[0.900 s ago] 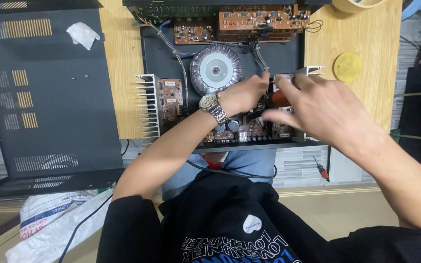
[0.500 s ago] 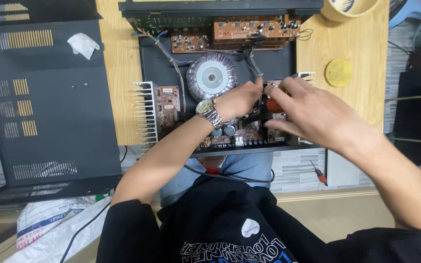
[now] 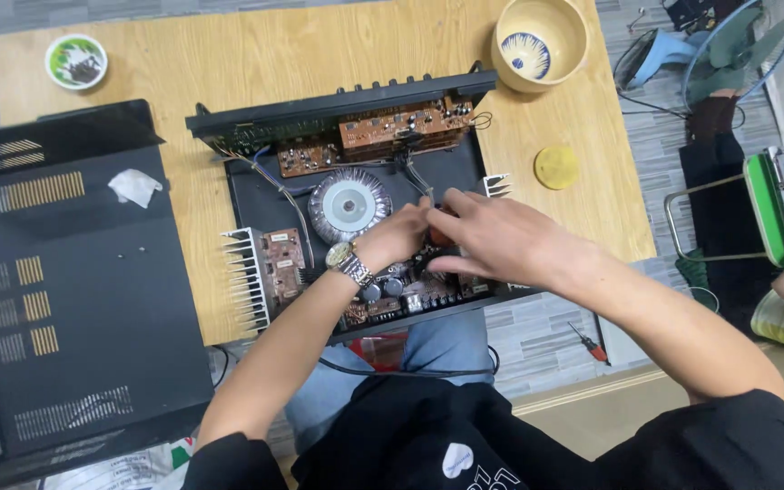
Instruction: Repairing an audio amplifier by unscrewing internal components and cleaning parts with a sponge
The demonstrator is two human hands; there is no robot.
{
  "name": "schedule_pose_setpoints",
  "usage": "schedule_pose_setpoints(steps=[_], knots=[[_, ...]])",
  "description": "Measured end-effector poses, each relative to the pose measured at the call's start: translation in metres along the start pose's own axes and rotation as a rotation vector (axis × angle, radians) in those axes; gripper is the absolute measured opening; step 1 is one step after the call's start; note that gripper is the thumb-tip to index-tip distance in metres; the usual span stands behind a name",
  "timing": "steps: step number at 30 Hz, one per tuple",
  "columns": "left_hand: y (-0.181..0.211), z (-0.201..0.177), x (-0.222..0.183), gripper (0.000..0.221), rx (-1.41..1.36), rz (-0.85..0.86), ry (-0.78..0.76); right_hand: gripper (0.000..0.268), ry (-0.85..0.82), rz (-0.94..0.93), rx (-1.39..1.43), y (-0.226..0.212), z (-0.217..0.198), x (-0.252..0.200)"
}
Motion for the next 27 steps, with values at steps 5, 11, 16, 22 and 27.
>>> schedule_pose_setpoints(steps=[5,11,16,22,27], knots=[[0.016,-0.013,-0.003,0.03,0.011,0.051,-0.027,0.036,0.188,0.057,-0.256,-0.006,-0.001,0.001],[-0.003,0.007,0.004,0.033,0.079,-0.086,-0.012,0.02,0.134,-0.078,-0.18,-0.003,-0.004,-0.002],[-0.008,0.014,0.011,0.04,0.118,-0.092,0.007,0.039,0.051,-0.001,-0.109,0.0,0.0,-0.004],[0.029,-0.015,-0.007,0.04,0.047,-0.166,-0.082,0.023,0.176,0.035,-0.287,0.002,0.007,-0.002],[0.019,-0.005,0.006,0.031,0.088,-0.178,-0.12,0.028,0.013,-0.047,-0.25,0.003,-0.003,-0.005]])
Point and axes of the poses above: each hand's wrist, its own x-axis towards the middle knuckle, its own z-axis out of the palm, y = z × x, the point moved 2 cm from there along x, towards the middle knuckle, and after that the axes turned 1 degree about y, right-handed, at the moved point
